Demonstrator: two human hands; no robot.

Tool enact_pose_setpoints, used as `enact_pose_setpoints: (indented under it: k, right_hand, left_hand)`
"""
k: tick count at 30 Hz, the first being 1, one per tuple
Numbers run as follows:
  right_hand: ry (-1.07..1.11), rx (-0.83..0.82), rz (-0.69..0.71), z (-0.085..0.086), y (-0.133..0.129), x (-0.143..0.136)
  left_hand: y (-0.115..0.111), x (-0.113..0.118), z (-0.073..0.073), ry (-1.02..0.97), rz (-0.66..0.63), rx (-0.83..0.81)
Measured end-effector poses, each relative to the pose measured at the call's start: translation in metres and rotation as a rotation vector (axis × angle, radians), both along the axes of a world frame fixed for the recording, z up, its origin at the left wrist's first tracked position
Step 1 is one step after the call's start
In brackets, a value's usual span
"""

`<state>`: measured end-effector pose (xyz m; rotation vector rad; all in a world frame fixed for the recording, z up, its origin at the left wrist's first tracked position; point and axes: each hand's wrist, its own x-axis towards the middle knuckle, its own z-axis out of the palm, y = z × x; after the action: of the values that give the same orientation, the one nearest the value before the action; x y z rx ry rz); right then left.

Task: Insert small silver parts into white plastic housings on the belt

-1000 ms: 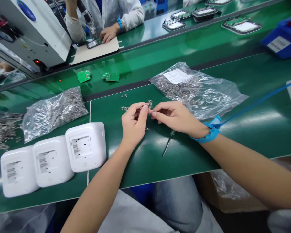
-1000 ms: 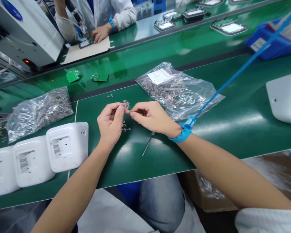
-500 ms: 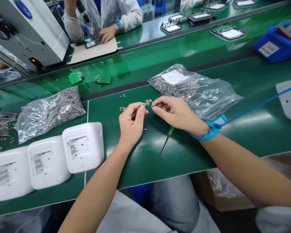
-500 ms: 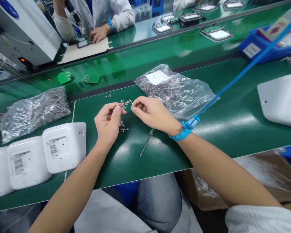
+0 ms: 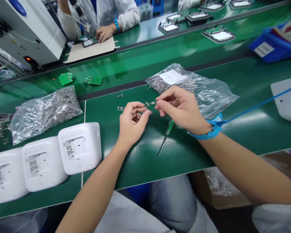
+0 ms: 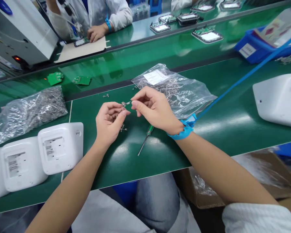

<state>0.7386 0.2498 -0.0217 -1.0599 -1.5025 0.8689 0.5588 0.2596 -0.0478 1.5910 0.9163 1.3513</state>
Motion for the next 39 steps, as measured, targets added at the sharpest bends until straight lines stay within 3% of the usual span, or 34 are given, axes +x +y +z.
enact_pose_setpoints:
  k: [11, 17, 23, 29, 39]
  right_hand:
    - [-0.025, 0.122, -0.004, 0.002, -0.002, 0.003]
    - [-0.272, 0.175, 0.054, -0.002, 0.000, 0.008]
    - [-0.443, 0.276, 0.046, 0.004, 0.000, 0.010]
    - [-0.525, 0.262, 0.064, 0.007, 0.000, 0.014]
    - [-0.696, 0.399, 0.188, -0.001, 0.005, 0.021]
  left_hand:
    - [0.002, -0.004, 0.003, 0.100, 0.088, 0.127]
    - [0.001, -0.006, 0.005, 0.295, 0.075, 0.356]
    - [0.002, -0.007, 0.004, 0.359, 0.061, 0.427]
    - [0.002, -0.009, 0.003, 0.437, 0.062, 0.492]
    - [0.003, -0.010, -0.004, 0.527, -0.093, 0.687]
